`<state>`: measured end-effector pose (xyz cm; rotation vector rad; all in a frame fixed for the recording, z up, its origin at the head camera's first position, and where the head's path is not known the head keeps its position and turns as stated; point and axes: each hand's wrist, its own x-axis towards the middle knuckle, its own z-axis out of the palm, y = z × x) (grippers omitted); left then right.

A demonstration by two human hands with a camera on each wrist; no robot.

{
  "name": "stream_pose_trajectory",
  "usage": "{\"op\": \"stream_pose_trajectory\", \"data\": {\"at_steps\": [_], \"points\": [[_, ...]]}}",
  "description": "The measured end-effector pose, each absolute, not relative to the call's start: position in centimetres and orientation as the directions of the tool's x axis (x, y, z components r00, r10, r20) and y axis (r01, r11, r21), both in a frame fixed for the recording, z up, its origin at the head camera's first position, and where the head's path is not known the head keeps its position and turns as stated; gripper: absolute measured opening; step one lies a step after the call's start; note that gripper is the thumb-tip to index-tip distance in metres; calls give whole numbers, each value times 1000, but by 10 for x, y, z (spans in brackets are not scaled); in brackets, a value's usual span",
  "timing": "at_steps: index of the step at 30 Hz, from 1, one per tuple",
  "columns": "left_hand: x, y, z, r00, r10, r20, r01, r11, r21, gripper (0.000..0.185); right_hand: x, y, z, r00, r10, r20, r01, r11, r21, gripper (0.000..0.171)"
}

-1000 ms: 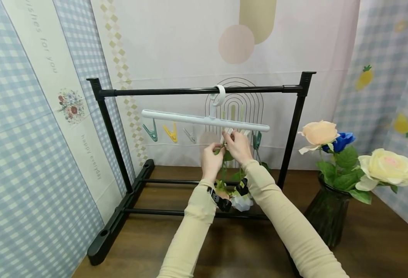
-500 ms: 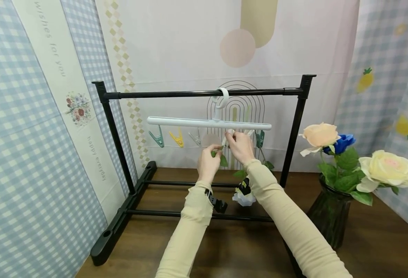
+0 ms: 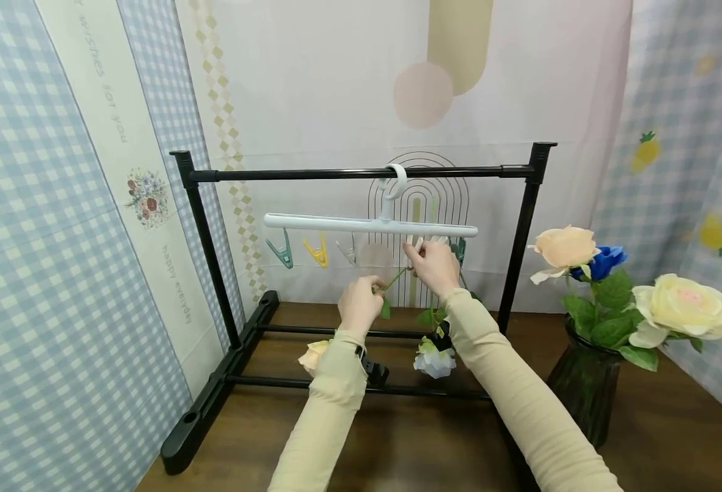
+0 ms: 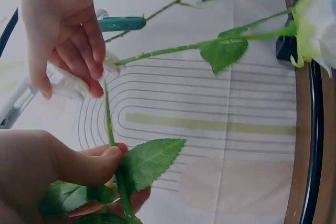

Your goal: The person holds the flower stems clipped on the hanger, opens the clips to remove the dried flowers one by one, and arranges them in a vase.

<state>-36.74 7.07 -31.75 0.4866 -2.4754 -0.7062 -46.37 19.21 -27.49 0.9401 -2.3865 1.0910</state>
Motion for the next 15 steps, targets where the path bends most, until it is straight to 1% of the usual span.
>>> {"op": "stream_pose_trajectory", "data": {"at_steps": [4,7,12,15], "points": [[-360,72,-322,-843,-420,336,-209,832,514,23,-465,197,-277,-731,-427,532,-682,483,-549,44],[-354,75,-321,-871,-376,315,-190,851,489,22,-465,199,-277,-741,-412,530,-671,469,-574,43],[-348,81,-319,-903,-264,338,-103,898,427,22,-465,199,-280,-749,-400,529,-663,448,-600,44],[-348,85,-320,-924,-189,332,-48,919,391,21,-464,199,-283,-755,-396,522,-655,435,-618,45]]}}
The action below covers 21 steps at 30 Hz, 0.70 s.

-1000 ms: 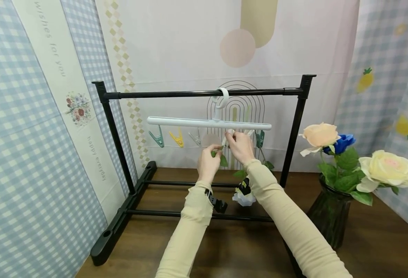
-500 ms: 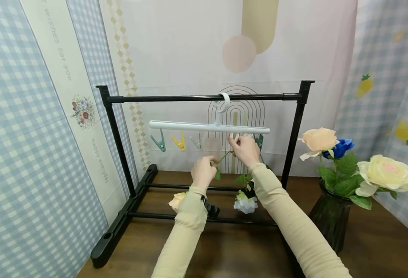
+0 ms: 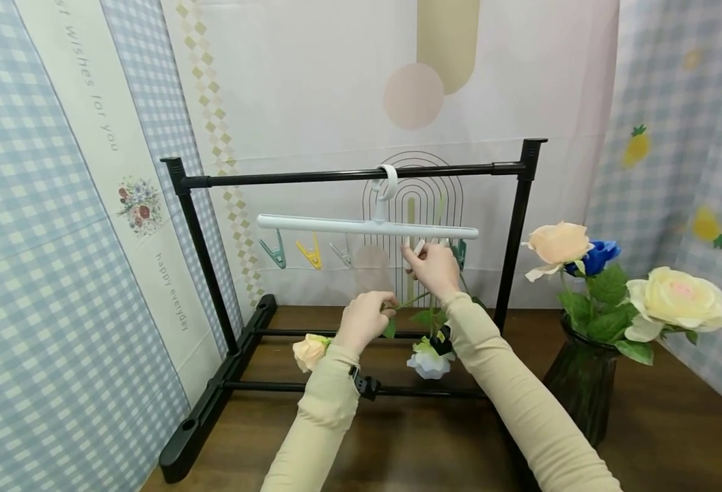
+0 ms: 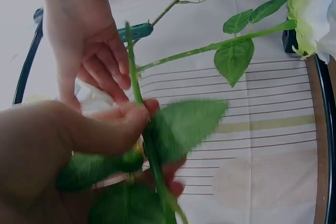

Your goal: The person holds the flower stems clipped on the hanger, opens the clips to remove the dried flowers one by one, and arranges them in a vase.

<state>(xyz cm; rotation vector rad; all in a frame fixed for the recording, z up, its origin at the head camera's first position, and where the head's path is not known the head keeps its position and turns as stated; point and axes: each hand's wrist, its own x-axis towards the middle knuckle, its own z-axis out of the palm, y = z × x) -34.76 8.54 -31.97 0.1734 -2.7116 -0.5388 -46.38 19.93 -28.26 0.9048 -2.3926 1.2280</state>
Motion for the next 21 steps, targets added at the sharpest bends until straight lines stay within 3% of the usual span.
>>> {"op": "stream_pose_trajectory", "data": {"at_steps": [6,10,14,21], "points": [[-348,92,-324,-939,-95,332,15,950,313,20,-457,201,-286,-772,-388,504,-634,420,-649,49],[-346,96,-324,-932,-78,354,20,964,265,19,-450,206,-290,-750,-430,501,-657,406,-635,43],[-344,98,-325,-920,-79,385,19,970,244,17,-441,214,-302,-672,-484,561,-738,375,-561,29],[-341,99,-328,-902,-105,418,-3,971,239,18,-422,231,-328,-496,-560,664,-865,384,-322,9]]}}
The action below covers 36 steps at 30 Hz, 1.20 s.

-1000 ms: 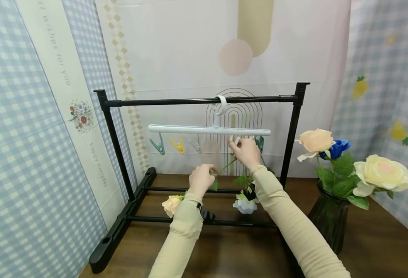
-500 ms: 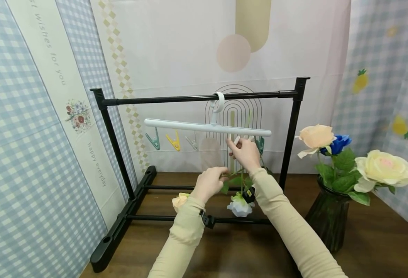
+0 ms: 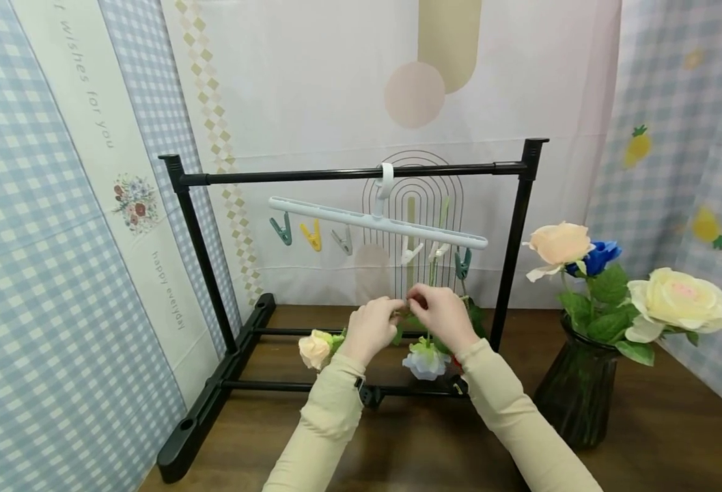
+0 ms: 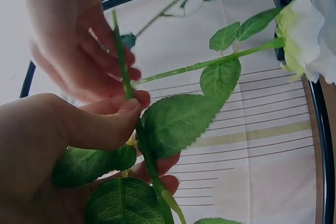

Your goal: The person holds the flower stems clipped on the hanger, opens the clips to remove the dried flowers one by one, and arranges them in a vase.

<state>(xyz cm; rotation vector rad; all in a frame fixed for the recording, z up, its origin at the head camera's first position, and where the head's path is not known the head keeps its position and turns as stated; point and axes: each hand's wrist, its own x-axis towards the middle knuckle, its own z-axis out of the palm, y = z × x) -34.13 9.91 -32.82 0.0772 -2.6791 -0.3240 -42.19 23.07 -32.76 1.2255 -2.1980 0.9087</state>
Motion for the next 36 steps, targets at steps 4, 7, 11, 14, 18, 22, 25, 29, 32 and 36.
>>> {"op": "stream_pose_trajectory", "data": {"at_steps": [4,7,11,14,18,22,25,29,32,36], "points": [[-340,99,-327,-896,-114,430,-1,967,254,18,-411,239,-334,-423,-608,672,-894,400,-201,6],[-340,100,-325,-891,-112,439,9,965,263,15,-405,243,-337,-340,-625,703,-913,399,-86,5],[-338,102,-323,-881,-96,463,30,965,259,14,-400,246,-342,-221,-616,756,-909,410,68,11],[-336,106,-321,-871,-80,485,41,971,234,13,-397,245,-346,-170,-586,793,-887,441,136,15],[-332,112,-319,-862,-66,502,46,977,207,12,-392,243,-349,-127,-540,832,-829,518,210,15],[-330,116,-319,-854,-70,516,38,980,196,11,-387,241,-351,-95,-523,847,-771,577,270,15],[-329,119,-320,-845,-67,530,41,981,191,12,-386,242,-353,-77,-509,857,-763,584,278,19],[-329,122,-320,-830,-53,555,66,979,192,13,-388,247,-355,-25,-479,878,-775,564,286,22],[-328,124,-320,-819,-35,573,87,979,184,12,-392,252,-357,36,-462,886,-782,539,313,23],[-326,129,-319,-818,-14,575,118,974,193,15,-396,261,-358,124,-463,878,-788,492,371,13]]}}
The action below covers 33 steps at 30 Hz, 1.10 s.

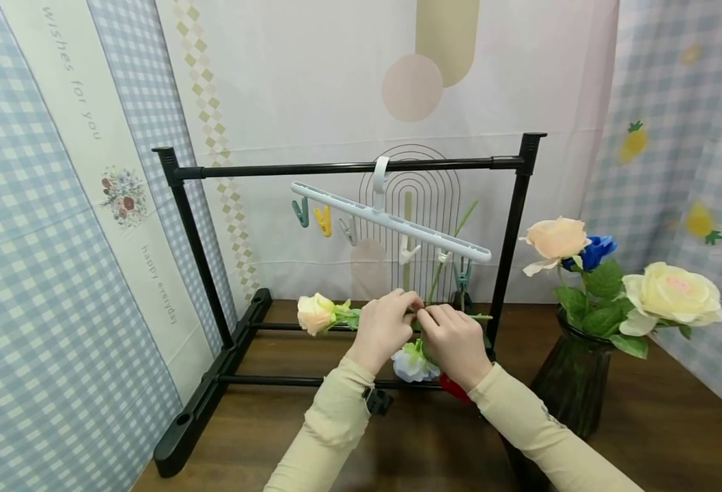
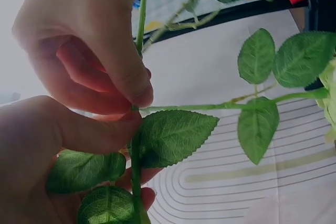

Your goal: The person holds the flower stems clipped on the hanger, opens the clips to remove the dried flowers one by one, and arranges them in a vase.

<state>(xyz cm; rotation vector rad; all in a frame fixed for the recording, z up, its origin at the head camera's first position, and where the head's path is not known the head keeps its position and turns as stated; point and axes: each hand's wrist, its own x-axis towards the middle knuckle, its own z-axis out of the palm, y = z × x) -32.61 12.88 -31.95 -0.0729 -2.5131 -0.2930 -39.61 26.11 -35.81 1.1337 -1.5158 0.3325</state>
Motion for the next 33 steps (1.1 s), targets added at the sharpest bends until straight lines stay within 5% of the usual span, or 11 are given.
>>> {"op": "stream_pose_trajectory", "data": {"at_steps": [6,10,12,18,21,26,33], "points": [[-326,139,-320,-793,39,609,192,963,188,17,-402,280,-355,214,-482,849,-738,490,464,36],[-326,148,-321,-679,75,730,304,934,186,21,-407,294,-353,248,-460,853,-716,506,481,35],[-326,152,-321,-547,81,833,394,903,171,21,-410,302,-352,254,-439,862,-723,506,471,32],[-324,160,-320,-8,111,994,587,805,-85,14,-415,325,-345,268,-343,900,-755,506,417,23],[-322,168,-321,109,154,982,627,756,-188,12,-418,336,-341,272,-253,928,-781,505,367,21],[-322,183,-329,109,218,970,674,701,-233,17,-424,355,-337,198,-143,970,-806,540,244,20],[-336,198,-346,-79,206,975,702,706,-92,14,-428,374,-334,-1,-57,998,-825,565,32,22]]}}
